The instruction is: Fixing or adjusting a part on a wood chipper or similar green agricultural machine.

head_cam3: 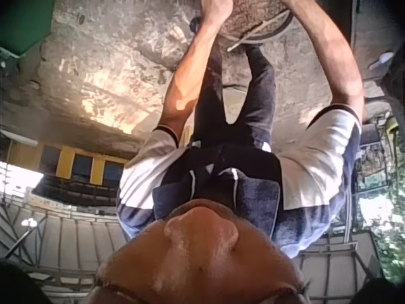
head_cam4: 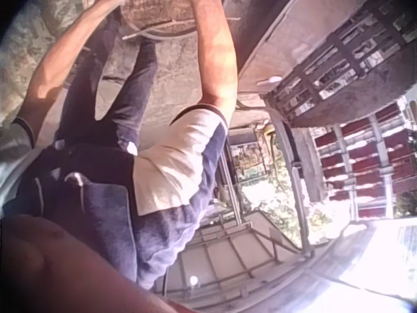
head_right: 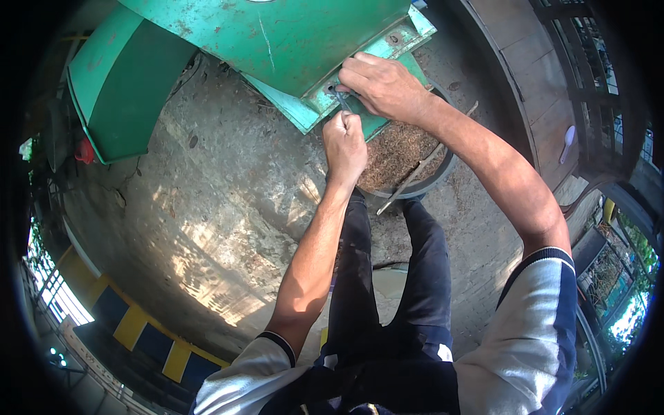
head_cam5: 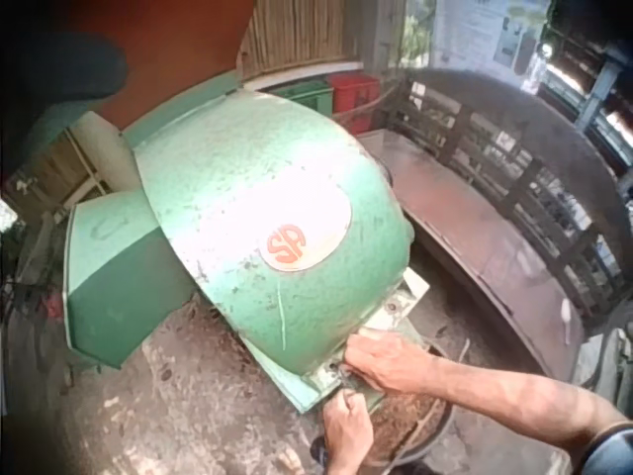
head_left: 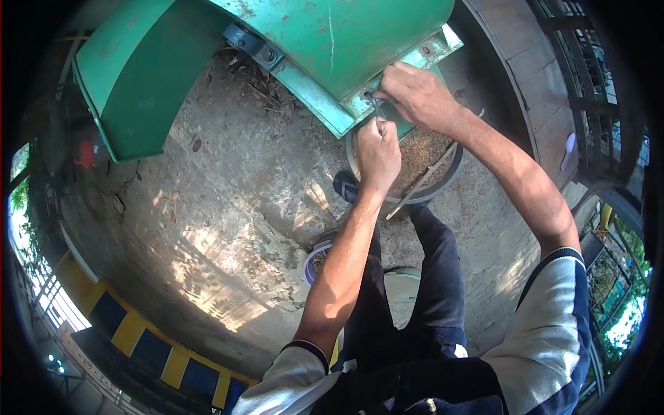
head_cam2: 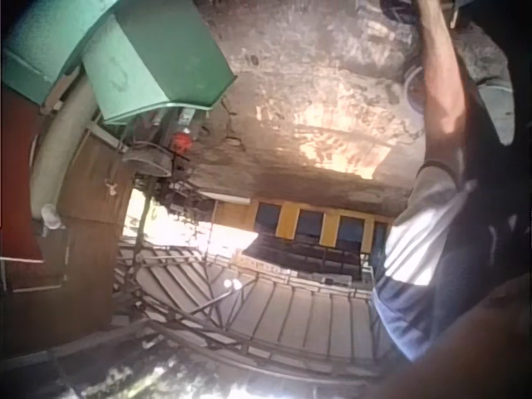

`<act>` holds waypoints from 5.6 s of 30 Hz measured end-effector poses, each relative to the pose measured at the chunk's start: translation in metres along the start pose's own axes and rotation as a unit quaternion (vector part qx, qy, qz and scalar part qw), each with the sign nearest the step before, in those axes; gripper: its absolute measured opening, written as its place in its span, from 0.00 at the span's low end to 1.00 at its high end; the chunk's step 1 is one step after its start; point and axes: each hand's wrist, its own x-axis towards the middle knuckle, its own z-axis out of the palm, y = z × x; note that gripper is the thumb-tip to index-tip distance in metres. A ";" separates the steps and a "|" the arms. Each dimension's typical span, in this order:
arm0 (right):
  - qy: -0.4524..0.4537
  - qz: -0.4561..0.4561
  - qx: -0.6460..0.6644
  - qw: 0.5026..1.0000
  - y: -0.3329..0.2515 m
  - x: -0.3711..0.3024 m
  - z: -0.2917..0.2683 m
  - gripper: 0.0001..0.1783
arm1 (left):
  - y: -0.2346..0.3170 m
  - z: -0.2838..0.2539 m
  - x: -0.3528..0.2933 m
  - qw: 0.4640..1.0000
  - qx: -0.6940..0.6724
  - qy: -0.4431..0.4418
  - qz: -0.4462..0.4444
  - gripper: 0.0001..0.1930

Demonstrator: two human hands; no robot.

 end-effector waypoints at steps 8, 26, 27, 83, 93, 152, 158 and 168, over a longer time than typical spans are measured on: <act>0.001 -0.026 0.034 0.999 0.008 -0.002 0.001 0.07 | -0.019 0.007 0.000 0.999 0.019 0.029 0.025 0.19; -0.189 -0.090 -0.231 0.950 -0.030 0.026 -0.070 0.09 | -0.004 0.032 -0.009 0.954 -0.249 0.151 -0.076 0.11; -0.210 -0.093 -0.255 0.939 -0.033 0.025 -0.070 0.11 | -0.005 0.029 -0.009 0.957 -0.232 0.157 -0.070 0.10; -0.104 -0.255 -0.058 0.960 -0.022 0.002 -0.020 0.16 | -0.022 0.052 -0.032 0.906 0.081 0.381 0.162 0.07; -0.089 -0.146 0.025 0.985 -0.014 -0.019 -0.016 0.09 | -0.024 0.065 -0.024 0.919 -0.121 0.365 0.084 0.05; 0.048 0.356 0.226 0.906 -0.096 -0.031 0.003 0.26 | -0.026 0.065 -0.023 0.818 -0.519 0.236 0.071 0.13; 0.118 0.411 0.227 0.875 -0.101 -0.024 0.019 0.27 | -0.018 0.064 -0.030 0.800 -0.563 0.207 -0.013 0.15; 0.230 0.437 0.380 0.782 -0.090 -0.022 0.030 0.26 | -0.039 0.062 -0.021 0.901 -0.294 0.304 0.098 0.11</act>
